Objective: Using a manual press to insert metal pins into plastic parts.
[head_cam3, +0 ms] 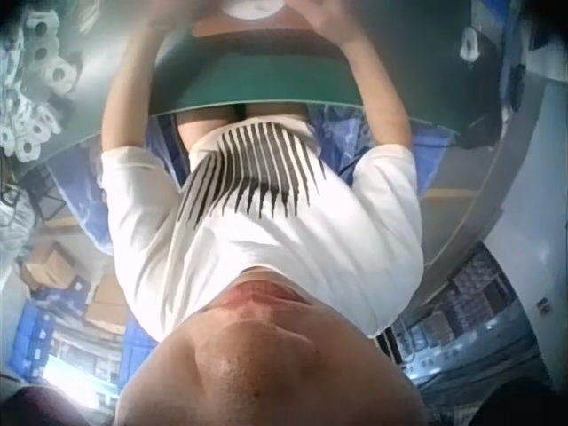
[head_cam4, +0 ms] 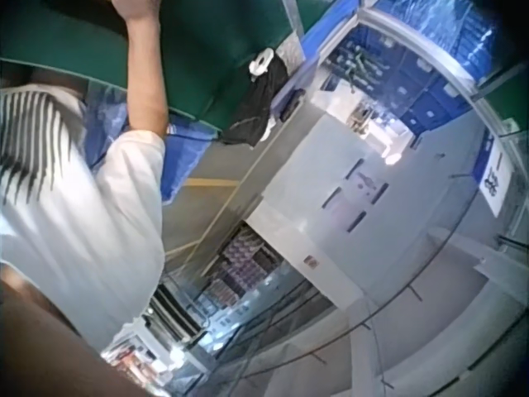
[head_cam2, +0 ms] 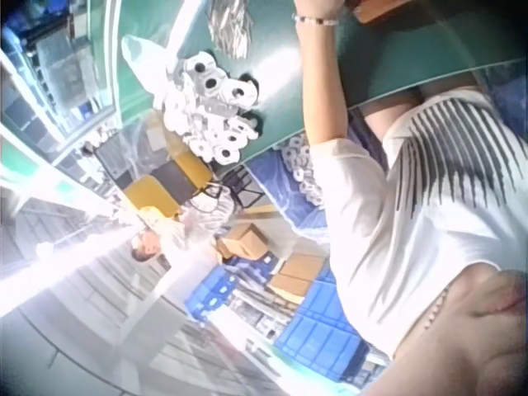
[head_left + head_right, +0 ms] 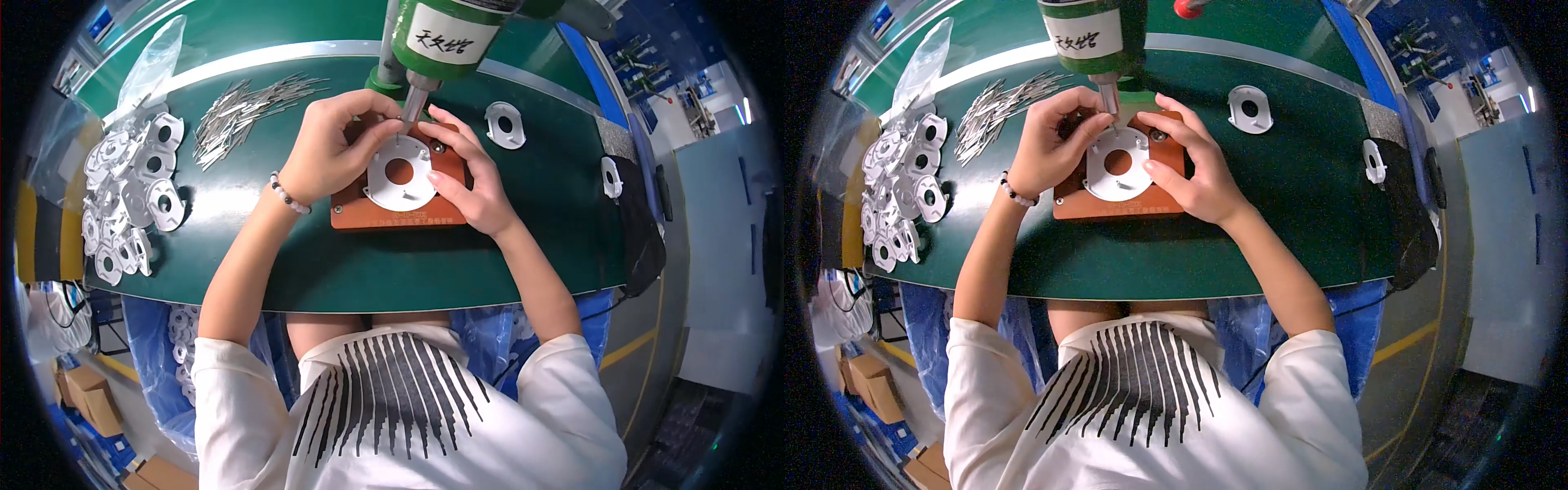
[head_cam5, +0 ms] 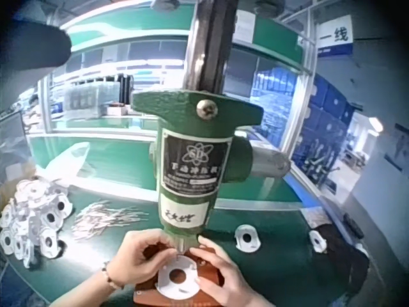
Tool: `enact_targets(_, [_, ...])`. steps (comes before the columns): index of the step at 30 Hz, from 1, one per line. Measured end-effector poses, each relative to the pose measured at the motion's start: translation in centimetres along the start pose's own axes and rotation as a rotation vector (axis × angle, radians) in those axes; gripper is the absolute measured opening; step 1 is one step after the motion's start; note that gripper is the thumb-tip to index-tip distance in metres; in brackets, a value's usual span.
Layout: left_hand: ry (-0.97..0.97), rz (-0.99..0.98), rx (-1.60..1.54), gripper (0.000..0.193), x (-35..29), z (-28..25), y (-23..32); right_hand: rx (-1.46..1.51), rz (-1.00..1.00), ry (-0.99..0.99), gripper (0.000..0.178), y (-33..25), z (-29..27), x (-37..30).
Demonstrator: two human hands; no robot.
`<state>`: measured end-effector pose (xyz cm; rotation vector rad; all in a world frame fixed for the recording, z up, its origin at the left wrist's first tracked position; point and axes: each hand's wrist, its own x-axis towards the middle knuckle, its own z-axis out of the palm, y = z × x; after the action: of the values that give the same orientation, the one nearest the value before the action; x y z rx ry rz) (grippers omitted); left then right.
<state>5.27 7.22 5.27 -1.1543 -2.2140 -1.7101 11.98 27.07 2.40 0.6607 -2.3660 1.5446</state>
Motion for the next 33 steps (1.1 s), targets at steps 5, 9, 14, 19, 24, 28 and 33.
enact_targets(5, [0.044, -0.001, -0.042, 0.008, -0.29, 0.2, -0.45, 0.039, 0.036, -0.01, 0.044, -0.24, 0.11, 0.03])
enact_targets(9, [0.003, -0.023, -0.019, 0.006, -0.24, -0.05, -0.06, 0.085, 0.078, 0.017, 0.033, 0.03, 0.23, -0.15])
enact_targets(14, [-0.022, -0.028, -0.007, 0.005, -0.25, 0.14, -0.12, 0.085, 0.062, 0.028, 0.028, 0.13, 0.2, -0.14])
enact_targets(19, [0.02, 0.056, 0.026, 0.009, -0.17, 0.23, -0.18, 0.086, 0.064, 0.019, 0.027, 0.14, 0.19, -0.11])
enact_targets(24, [0.012, 0.107, 0.073, 0.009, -0.05, 0.17, 0.2, 0.038, 0.053, 0.024, 0.026, 0.22, 0.17, -0.16])
enact_targets(28, [0.005, 0.124, 0.108, 0.01, -0.12, -0.07, 0.25, 0.071, 0.066, 0.023, 0.027, 0.16, 0.36, -0.14])
enact_targets(33, [-0.003, 0.171, 0.14, 0.011, 0.13, 0.02, 0.12, 0.064, 0.083, 0.008, 0.028, 0.11, 0.16, -0.1])
